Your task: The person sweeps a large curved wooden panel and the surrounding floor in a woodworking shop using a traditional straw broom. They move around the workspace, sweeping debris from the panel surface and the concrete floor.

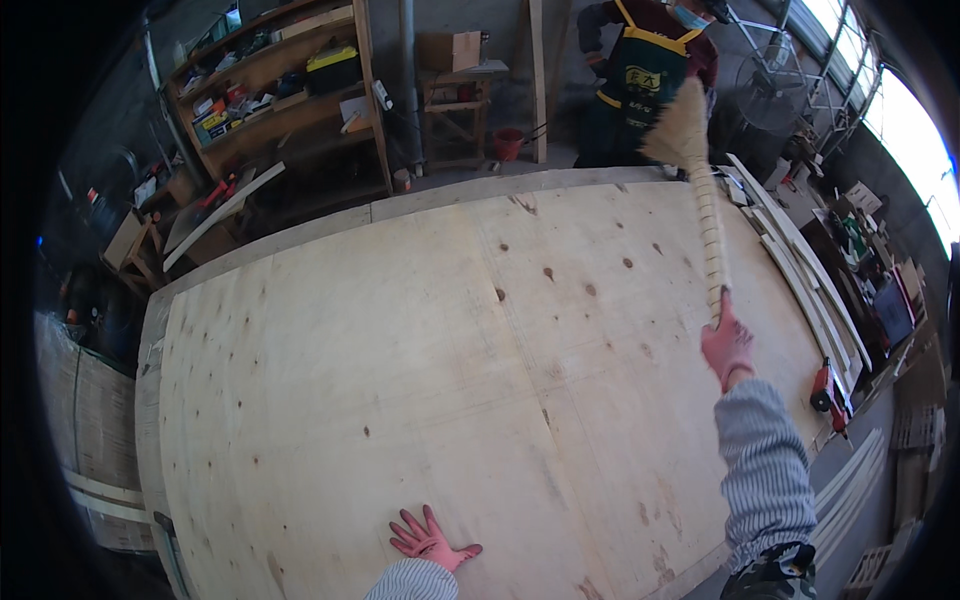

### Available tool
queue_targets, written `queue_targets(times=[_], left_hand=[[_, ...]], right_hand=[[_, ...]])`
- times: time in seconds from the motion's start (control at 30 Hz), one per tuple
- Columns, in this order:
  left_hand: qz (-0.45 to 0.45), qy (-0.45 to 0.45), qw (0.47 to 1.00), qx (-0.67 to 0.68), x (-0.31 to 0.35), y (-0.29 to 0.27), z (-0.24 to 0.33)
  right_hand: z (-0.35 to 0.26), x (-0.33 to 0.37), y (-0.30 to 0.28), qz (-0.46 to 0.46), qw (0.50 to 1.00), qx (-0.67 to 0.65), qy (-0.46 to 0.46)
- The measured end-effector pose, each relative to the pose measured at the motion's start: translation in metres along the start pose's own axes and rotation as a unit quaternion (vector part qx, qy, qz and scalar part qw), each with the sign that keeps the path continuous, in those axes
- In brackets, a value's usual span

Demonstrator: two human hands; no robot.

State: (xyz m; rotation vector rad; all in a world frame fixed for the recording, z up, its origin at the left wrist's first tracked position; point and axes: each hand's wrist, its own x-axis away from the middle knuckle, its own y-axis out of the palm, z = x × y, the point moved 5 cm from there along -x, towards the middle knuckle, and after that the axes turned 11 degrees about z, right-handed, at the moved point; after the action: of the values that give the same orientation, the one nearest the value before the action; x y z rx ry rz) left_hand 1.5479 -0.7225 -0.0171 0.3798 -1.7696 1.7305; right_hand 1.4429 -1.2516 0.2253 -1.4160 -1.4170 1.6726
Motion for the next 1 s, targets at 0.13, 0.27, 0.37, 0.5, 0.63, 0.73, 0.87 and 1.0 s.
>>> queue_targets(times=[0.13,0.27,0.37,0.5,0.63,0.73,0.87,1.0], left_hand=[[0.018,0.006,1.0,0.003,-0.005,0.006,0.001],[0.023,0.004,1.0,0.007,-0.006,0.011,-0.004],[0.02,0.009,1.0,0.009,-0.006,0.013,-0.004],[0.016,0.011,1.0,0.014,-0.005,0.01,-0.004],[0.023,0.024,0.999,0.021,0.0,0.001,-0.001],[0.015,0.02,0.999,0.019,0.007,-0.006,-0.003],[0.033,0.05,0.997,0.055,0.013,-0.012,-0.011],[0.075,0.16,0.956,0.233,0.021,-0.001,-0.049]], right_hand=[[0.005,-0.08,0.021,0.003,0.992,0.129,0.003],[-0.029,-0.102,0.053,-0.016,0.985,0.168,-0.042],[-0.062,-0.084,0.082,-0.056,0.973,0.198,-0.106],[-0.102,-0.041,0.075,-0.08,0.965,0.17,-0.184],[-0.149,0.008,0.002,-0.129,0.967,0.012,-0.219],[-0.191,0.05,-0.064,-0.2,0.946,-0.144,-0.209],[-0.25,0.112,-0.121,-0.296,0.908,-0.206,-0.212],[-0.317,0.182,-0.145,-0.353,0.855,-0.299,-0.236]])
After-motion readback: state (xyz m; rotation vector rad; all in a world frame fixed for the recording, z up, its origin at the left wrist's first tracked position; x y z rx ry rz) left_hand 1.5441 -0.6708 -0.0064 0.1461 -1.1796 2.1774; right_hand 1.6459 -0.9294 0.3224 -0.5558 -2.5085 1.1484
